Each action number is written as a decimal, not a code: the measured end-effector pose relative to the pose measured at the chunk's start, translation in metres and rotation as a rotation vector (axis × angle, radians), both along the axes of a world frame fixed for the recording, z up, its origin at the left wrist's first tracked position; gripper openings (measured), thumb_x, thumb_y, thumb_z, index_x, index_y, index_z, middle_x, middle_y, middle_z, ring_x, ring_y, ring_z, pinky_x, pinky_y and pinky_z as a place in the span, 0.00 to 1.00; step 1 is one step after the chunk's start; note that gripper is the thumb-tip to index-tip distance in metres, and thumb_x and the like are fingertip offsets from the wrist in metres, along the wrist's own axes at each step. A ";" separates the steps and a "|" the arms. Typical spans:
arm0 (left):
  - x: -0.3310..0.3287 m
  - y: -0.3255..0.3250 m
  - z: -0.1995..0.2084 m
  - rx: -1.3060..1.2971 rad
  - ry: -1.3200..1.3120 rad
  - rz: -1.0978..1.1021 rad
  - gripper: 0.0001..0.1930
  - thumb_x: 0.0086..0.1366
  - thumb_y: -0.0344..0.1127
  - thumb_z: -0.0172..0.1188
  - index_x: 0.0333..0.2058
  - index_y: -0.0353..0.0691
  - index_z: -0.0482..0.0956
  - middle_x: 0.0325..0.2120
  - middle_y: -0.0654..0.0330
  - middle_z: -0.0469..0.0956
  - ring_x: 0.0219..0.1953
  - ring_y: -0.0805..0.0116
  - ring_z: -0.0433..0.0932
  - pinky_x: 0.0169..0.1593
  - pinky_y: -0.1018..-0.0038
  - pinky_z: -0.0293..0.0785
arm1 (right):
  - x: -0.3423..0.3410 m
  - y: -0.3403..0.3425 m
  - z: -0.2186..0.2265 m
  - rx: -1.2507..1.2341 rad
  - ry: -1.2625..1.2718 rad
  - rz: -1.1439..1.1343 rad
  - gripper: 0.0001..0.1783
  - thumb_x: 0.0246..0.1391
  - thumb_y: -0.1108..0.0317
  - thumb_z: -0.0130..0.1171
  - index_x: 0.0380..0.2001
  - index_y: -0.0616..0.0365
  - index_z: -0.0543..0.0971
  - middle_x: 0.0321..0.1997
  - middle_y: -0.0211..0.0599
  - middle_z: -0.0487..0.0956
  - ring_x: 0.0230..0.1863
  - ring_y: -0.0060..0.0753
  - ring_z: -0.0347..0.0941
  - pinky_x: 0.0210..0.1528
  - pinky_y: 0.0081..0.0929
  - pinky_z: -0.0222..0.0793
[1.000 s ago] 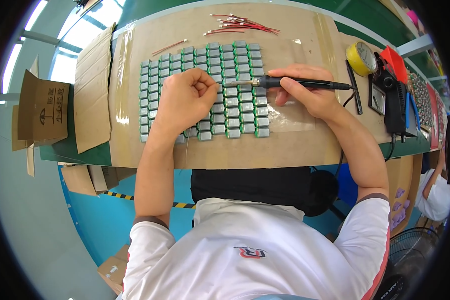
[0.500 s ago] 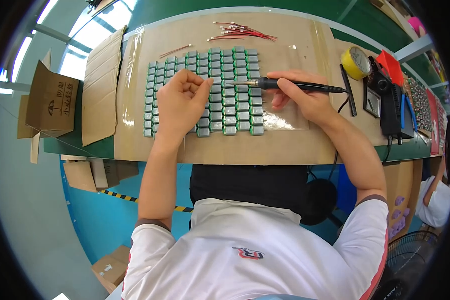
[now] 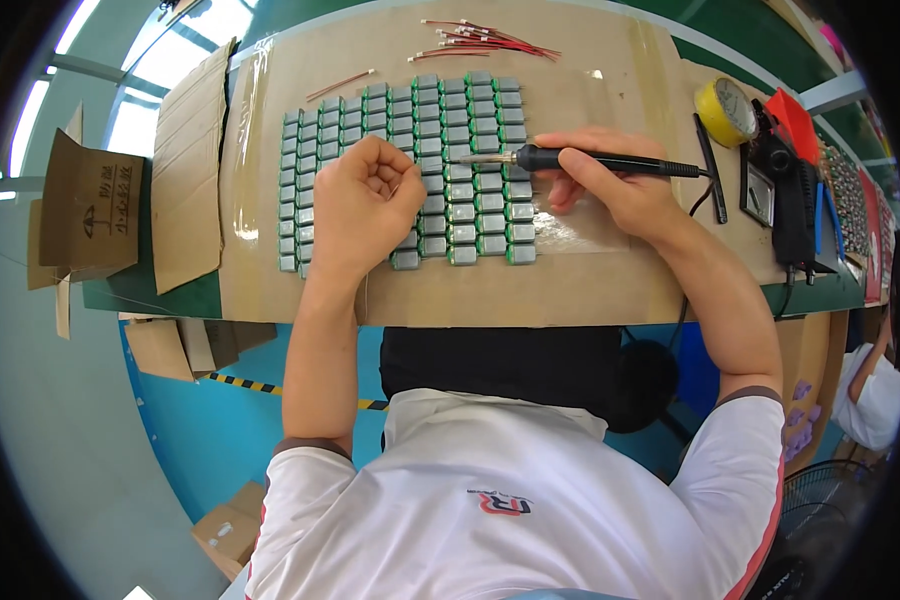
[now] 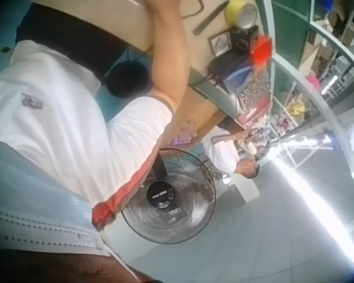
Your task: Soldering wires onto a grid of small electronic components at a workbench.
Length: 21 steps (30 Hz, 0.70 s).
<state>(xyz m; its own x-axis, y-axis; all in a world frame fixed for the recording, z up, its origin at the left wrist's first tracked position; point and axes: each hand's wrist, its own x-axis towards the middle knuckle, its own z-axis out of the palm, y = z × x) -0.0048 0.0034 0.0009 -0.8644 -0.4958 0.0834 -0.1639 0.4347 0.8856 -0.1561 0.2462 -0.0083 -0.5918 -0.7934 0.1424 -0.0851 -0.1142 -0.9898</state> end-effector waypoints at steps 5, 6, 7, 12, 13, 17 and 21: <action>0.000 -0.002 -0.001 -0.034 -0.004 -0.029 0.03 0.57 0.25 0.64 0.27 0.33 0.79 0.18 0.68 0.77 0.18 0.86 0.71 0.22 0.84 0.67 | -0.001 0.000 0.000 0.011 0.032 0.006 0.13 0.66 0.73 0.59 0.50 0.66 0.84 0.33 0.38 0.84 0.30 0.23 0.81 0.32 0.22 0.82; 0.000 -0.002 -0.002 -0.073 -0.009 -0.050 0.03 0.59 0.25 0.64 0.29 0.33 0.79 0.19 0.68 0.77 0.17 0.86 0.71 0.19 0.84 0.66 | -0.001 0.000 0.000 0.011 0.029 0.011 0.13 0.66 0.73 0.59 0.50 0.66 0.84 0.34 0.38 0.84 0.30 0.23 0.82 0.32 0.22 0.82; 0.000 -0.002 -0.001 -0.071 -0.011 -0.049 0.03 0.59 0.25 0.64 0.29 0.33 0.79 0.19 0.68 0.77 0.17 0.86 0.71 0.19 0.84 0.66 | -0.001 0.000 -0.001 0.010 0.027 0.016 0.13 0.66 0.73 0.59 0.50 0.66 0.84 0.34 0.38 0.83 0.30 0.23 0.82 0.32 0.22 0.82; -0.001 0.001 0.003 -0.021 -0.015 -0.012 0.02 0.54 0.25 0.65 0.26 0.33 0.80 0.17 0.66 0.78 0.20 0.83 0.72 0.27 0.83 0.69 | 0.000 -0.001 0.001 0.003 0.044 0.016 0.13 0.66 0.73 0.59 0.50 0.66 0.84 0.34 0.39 0.83 0.30 0.24 0.82 0.33 0.22 0.82; -0.001 0.001 0.004 -0.021 -0.013 -0.012 0.02 0.54 0.25 0.65 0.26 0.33 0.80 0.17 0.66 0.78 0.20 0.83 0.72 0.27 0.83 0.69 | 0.000 -0.001 0.002 -0.009 0.048 0.017 0.13 0.66 0.73 0.59 0.50 0.66 0.84 0.34 0.39 0.83 0.30 0.24 0.82 0.33 0.22 0.82; -0.002 0.002 0.002 -0.039 -0.041 -0.010 0.02 0.54 0.25 0.65 0.26 0.34 0.81 0.17 0.66 0.78 0.20 0.83 0.72 0.27 0.83 0.69 | 0.000 -0.001 0.000 -0.004 0.046 0.019 0.13 0.66 0.74 0.59 0.50 0.66 0.84 0.34 0.38 0.83 0.30 0.24 0.82 0.32 0.22 0.82; -0.002 0.002 0.003 -0.044 -0.048 -0.011 0.02 0.54 0.25 0.65 0.26 0.34 0.81 0.18 0.66 0.79 0.20 0.83 0.73 0.27 0.83 0.70 | 0.000 -0.001 -0.001 0.001 0.051 0.017 0.13 0.66 0.74 0.59 0.50 0.66 0.84 0.34 0.38 0.83 0.30 0.24 0.82 0.32 0.21 0.82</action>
